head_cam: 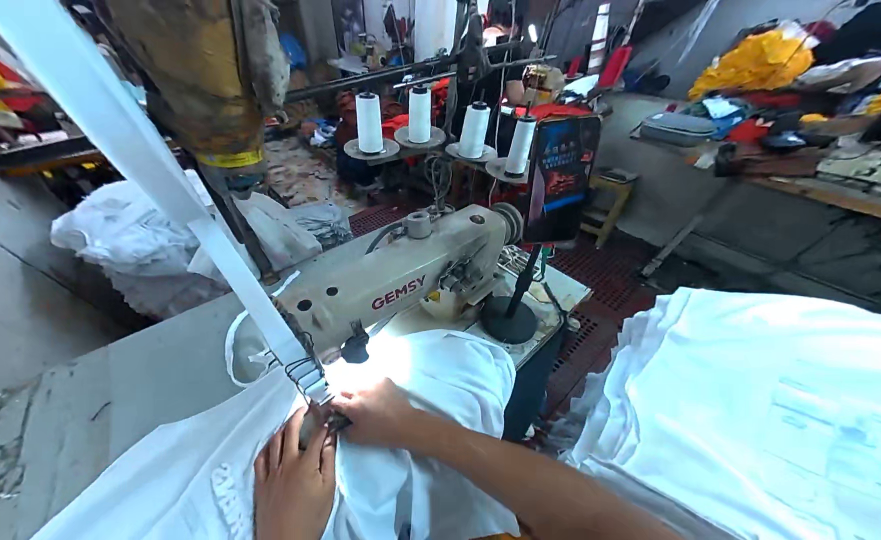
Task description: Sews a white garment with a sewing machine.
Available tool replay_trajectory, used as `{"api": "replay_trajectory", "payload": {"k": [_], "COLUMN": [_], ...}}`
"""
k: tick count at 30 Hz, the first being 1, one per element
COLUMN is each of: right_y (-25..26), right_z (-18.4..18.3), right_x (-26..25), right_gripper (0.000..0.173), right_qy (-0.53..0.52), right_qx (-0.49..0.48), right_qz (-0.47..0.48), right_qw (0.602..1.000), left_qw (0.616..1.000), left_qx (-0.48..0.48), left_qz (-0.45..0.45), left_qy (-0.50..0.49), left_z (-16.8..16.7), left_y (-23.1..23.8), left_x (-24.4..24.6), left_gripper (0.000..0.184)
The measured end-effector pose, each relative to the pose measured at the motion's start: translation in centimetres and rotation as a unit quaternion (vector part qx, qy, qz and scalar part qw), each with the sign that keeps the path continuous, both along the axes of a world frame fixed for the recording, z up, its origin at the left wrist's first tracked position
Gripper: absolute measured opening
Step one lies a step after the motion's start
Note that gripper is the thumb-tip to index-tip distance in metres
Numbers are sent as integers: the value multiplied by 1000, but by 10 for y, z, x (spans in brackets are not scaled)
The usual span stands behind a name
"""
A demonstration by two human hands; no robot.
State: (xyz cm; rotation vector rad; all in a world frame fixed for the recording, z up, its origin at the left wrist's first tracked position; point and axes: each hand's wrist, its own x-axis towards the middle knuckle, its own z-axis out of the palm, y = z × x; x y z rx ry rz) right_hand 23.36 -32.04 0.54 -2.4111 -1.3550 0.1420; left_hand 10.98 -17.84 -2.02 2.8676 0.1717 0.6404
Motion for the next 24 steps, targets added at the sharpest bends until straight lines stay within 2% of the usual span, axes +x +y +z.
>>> {"api": "replay_trajectory", "payload": {"k": [3, 5, 9, 11, 13, 15, 16, 18, 19, 21, 24], "right_y": [-6, -9, -15, -27, -43, -53, -54, -45, -38, -27, -10], "right_z": [-12, -14, 14, 6, -3, -9, -8, 12, 26, 41, 31], "right_x": [26, 38, -7, -28, -19, 11, 25, 33, 28, 5, -30], "right_gripper": [29, 32, 48, 43, 39, 38, 37, 37, 36, 38, 55], "right_qy": [-53, -52, 60, 52, 13, -25, -32, 5, 28, 34, 38], "right_qx": [58, 73, -21, 2, 5, 7, -8, -98, -133, -120, -83], "right_qz": [57, 73, -31, -83, -112, -97, -81, -64, -65, -63, -60], "right_qw": [995, 993, 998, 995, 994, 995, 996, 993, 989, 990, 994], "left_qw": [1000, 1000, 999, 998, 997, 994, 993, 992, 991, 991, 992], "left_qx": [6, 8, -6, -10, -15, -19, -20, -21, -23, -22, -15], "left_qz": [2, 7, 22, 30, 36, 49, 57, 69, 72, 70, 56], "left_qy": [-14, -8, 41, 49, 69, 96, 103, 106, 112, 115, 115], "left_z": [-2, -2, 3, 2, 4, 4, 5, 7, 9, 8, 9], "left_y": [0, -1, 0, 2, 1, -6, -10, -17, -18, -19, -16], "left_x": [1, 2, -3, -3, -3, -3, -2, -1, 0, 0, -1], "left_gripper": [47, 46, 41, 42, 44, 46, 46, 46, 47, 48, 44]}}
